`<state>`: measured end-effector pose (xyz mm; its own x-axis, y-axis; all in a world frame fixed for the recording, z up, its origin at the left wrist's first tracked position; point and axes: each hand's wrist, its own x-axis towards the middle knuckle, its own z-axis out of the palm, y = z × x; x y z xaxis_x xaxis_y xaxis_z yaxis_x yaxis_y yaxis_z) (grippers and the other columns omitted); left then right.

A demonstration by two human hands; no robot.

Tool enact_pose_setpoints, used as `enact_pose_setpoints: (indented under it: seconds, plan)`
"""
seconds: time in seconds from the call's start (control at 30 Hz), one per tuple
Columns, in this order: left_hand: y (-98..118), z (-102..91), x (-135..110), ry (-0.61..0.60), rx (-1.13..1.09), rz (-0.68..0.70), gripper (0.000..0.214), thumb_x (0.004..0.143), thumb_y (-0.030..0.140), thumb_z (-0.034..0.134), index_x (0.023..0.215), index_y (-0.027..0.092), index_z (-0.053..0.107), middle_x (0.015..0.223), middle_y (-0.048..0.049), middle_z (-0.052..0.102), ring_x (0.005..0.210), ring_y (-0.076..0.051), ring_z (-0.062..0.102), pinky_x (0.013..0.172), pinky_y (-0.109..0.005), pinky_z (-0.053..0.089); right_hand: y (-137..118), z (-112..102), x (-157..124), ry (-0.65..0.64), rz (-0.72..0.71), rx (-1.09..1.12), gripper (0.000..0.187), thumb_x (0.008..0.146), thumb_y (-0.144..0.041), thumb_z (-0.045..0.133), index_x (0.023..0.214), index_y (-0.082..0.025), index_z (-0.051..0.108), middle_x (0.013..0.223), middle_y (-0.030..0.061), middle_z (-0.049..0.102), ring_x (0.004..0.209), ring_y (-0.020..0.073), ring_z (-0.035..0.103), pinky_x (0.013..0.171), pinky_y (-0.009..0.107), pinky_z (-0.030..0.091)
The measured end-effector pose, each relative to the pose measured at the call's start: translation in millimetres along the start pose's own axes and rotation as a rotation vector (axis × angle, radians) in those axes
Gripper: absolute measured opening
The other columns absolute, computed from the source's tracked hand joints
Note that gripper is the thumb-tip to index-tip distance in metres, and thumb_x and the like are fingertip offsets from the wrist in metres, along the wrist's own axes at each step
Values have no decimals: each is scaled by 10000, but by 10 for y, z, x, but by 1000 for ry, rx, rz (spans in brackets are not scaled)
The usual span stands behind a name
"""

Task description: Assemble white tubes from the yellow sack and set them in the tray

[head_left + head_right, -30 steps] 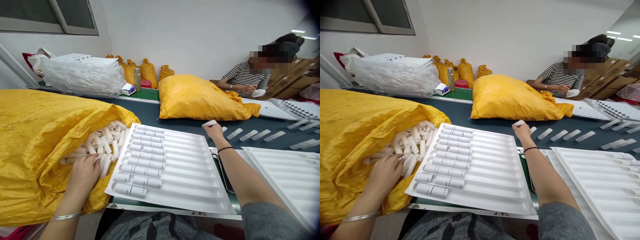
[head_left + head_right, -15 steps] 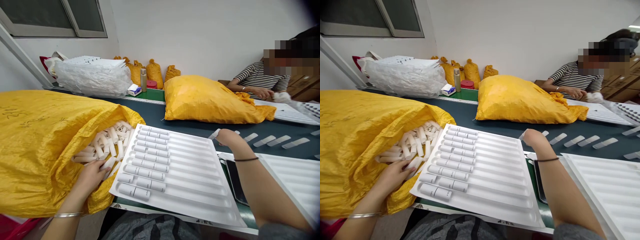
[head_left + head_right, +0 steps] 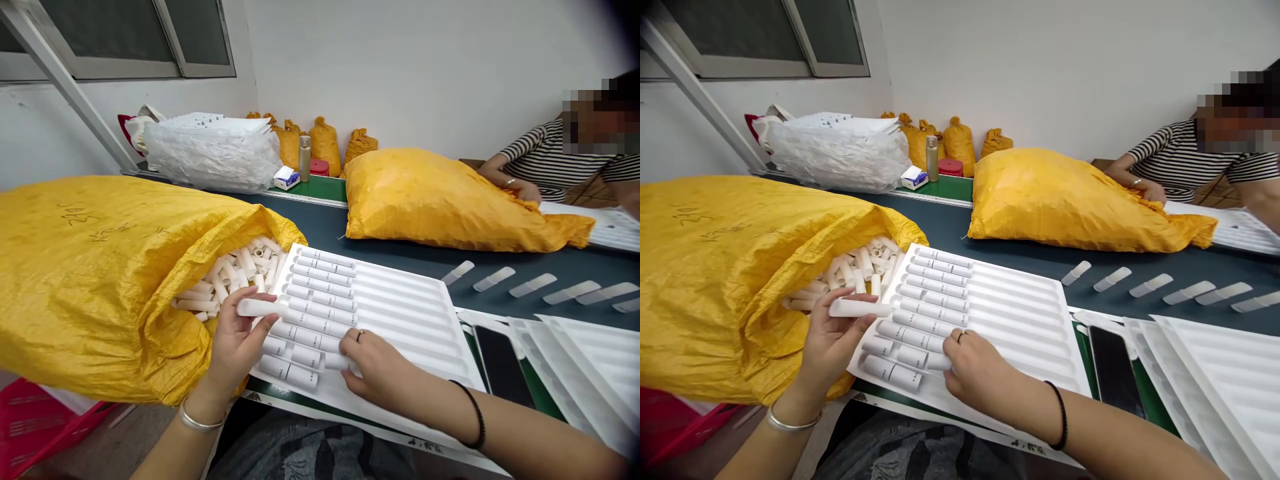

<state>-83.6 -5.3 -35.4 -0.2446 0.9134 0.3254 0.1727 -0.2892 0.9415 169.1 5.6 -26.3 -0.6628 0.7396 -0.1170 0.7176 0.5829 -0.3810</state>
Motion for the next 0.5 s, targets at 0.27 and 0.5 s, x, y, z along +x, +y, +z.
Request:
enact_pose_setpoints:
  seconds: [0.27,0.5]
  plan:
    - [103,225,-91,-18,-576,-375,519,725,330,766,1165,226,512,987,-35,687,896,-143,667,826,-279,546,-42,-275,166,215,24,1061,284,844,-367,603,1045,-177,537,714,-6,546,595,120,529,539,253,444]
    - [98,105,-107,-147,-118,-361,403,690,392,775,982,135,670,705,-8,635,600,-110,562,553,-217,471,110,-396,165,595,-293,473,237,891,-212,576,1124,-222,621,1058,99,657,989,207,624,853,360,525]
